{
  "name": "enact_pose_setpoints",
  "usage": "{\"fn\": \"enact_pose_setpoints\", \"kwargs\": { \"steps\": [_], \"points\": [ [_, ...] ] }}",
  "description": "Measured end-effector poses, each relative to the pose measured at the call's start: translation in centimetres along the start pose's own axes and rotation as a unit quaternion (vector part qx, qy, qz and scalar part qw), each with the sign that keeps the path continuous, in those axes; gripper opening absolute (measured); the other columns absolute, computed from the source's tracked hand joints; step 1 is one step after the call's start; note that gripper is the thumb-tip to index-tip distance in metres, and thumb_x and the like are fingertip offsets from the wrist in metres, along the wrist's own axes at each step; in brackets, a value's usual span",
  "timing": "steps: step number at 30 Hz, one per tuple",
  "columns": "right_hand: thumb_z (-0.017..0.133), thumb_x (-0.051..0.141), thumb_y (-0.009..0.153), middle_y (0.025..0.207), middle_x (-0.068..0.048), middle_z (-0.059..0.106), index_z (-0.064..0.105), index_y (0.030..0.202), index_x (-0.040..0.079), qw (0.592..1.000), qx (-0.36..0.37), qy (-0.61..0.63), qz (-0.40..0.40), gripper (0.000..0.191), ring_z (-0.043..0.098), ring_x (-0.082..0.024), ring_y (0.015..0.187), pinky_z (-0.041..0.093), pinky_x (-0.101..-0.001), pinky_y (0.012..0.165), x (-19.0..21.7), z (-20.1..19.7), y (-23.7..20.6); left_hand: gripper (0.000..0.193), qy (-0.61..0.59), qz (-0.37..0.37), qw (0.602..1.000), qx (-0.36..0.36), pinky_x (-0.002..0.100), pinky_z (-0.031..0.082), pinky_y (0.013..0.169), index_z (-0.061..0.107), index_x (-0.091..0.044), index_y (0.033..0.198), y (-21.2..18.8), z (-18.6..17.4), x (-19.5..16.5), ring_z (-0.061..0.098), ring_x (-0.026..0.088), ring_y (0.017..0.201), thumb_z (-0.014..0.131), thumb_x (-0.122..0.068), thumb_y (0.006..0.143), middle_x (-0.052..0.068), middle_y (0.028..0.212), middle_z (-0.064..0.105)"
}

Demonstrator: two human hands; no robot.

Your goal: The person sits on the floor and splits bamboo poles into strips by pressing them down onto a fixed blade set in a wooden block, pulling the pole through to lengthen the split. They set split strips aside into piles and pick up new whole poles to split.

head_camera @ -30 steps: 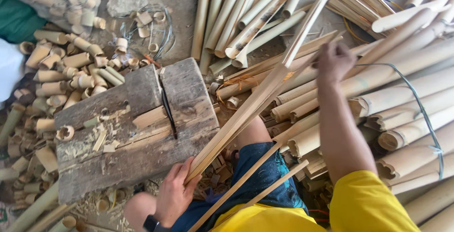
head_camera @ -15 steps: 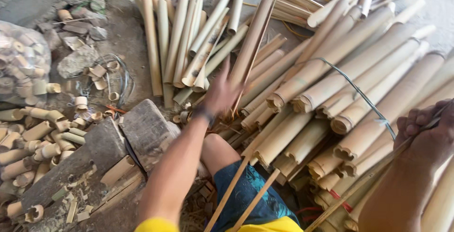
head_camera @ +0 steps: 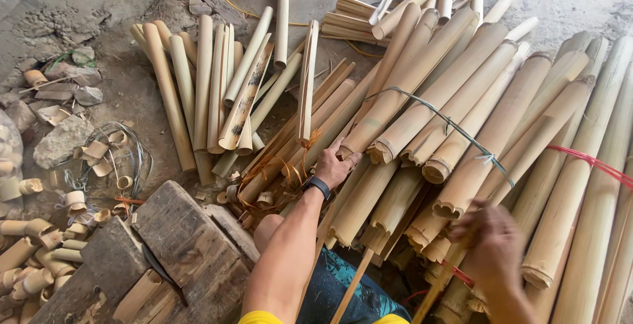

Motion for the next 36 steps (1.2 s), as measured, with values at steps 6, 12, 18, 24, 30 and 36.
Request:
{"fn": "enact_pose_setpoints", "kwargs": {
  "steps": [6, 12, 18, 24, 30, 36],
  "points": [
    [0.042, 0.019, 0.107, 0.082, -0.011, 0.065, 0.056, 0.143, 0.009, 0.995, 0.018, -0.101, -0.002, 0.040, 0.062, -0.018, 0.062, 0.052, -0.0330, 0.047, -0.4, 3.0, -2.9, 0.076, -0.030, -0.086, 0.996, 0.016, 0.032, 0.063, 0.071, 0.050, -0.009, 0.149, -12.0, -7.0, 0.8, 0.074, 0.016, 0.074, 0.071, -0.039, 0.082, 0.002, 0.086, 0.076],
    [0.060, 0.016, 0.096, 0.098, -0.002, 0.070, 0.072, 0.122, 0.012, 0.880, 0.196, -0.348, -0.259, 0.029, 0.060, -0.012, 0.063, 0.052, -0.0255, 0.046, 3.0, 7.7, -0.5, 0.067, -0.201, -0.274, 0.934, -0.114, 0.038, 0.063, 0.090, 0.055, -0.009, 0.144, -32.6, -20.3, 6.2, 0.078, 0.028, 0.103, 0.072, -0.025, 0.082, 0.023, 0.129, 0.071],
    [0.073, 0.018, 0.092, 0.096, 0.000, 0.063, 0.077, 0.121, 0.026, 0.603, 0.483, -0.316, -0.550, 0.030, 0.056, -0.019, 0.094, 0.043, -0.0368, 0.085, -3.8, 23.1, -3.6, 0.050, -0.256, -0.255, 0.908, -0.213, 0.050, 0.055, 0.097, 0.063, 0.000, 0.132, -45.8, -22.2, 15.7, 0.066, 0.031, 0.122, 0.070, 0.002, 0.083, 0.021, 0.135, 0.064],
    [0.074, 0.013, 0.077, 0.105, 0.003, 0.068, 0.081, 0.109, 0.022, 0.548, 0.579, -0.352, -0.491, 0.034, 0.056, -0.022, 0.100, 0.039, -0.0432, 0.091, -7.6, 27.0, -4.2, 0.048, -0.326, -0.254, 0.865, -0.286, 0.048, 0.058, 0.091, 0.067, -0.001, 0.125, -50.1, -20.2, 18.7, 0.069, 0.032, 0.117, 0.076, -0.004, 0.077, 0.018, 0.128, 0.069],
    [0.086, 0.034, 0.059, 0.119, -0.008, 0.066, 0.059, 0.134, 0.015, 0.404, 0.561, -0.455, -0.561, 0.082, 0.055, -0.030, 0.116, 0.033, -0.0528, 0.108, -8.8, 26.9, -5.2, 0.037, -0.204, -0.368, 0.842, -0.337, 0.042, 0.060, 0.080, 0.073, 0.002, 0.111, -47.2, -19.5, 15.4, 0.070, 0.033, 0.095, 0.082, -0.019, 0.082, 0.020, 0.102, 0.074],
    [0.085, 0.033, 0.078, 0.117, -0.006, 0.063, 0.050, 0.143, 0.020, 0.268, 0.616, -0.582, -0.457, 0.074, 0.054, -0.027, 0.118, 0.034, -0.0480, 0.112, -7.8, 29.7, -7.2, 0.090, 0.346, 0.013, 0.909, -0.231, 0.054, 0.047, 0.099, 0.060, -0.002, 0.126, -38.8, -21.7, 3.0, 0.059, 0.045, 0.120, 0.083, -0.061, 0.063, 0.024, 0.130, 0.061]
  ]
}}
Point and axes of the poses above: each hand's wrist, its own y-axis towards the middle knuckle, its own z-axis out of the palm, x = y × z, the point moved 2 cm from there along y, towards the middle knuckle
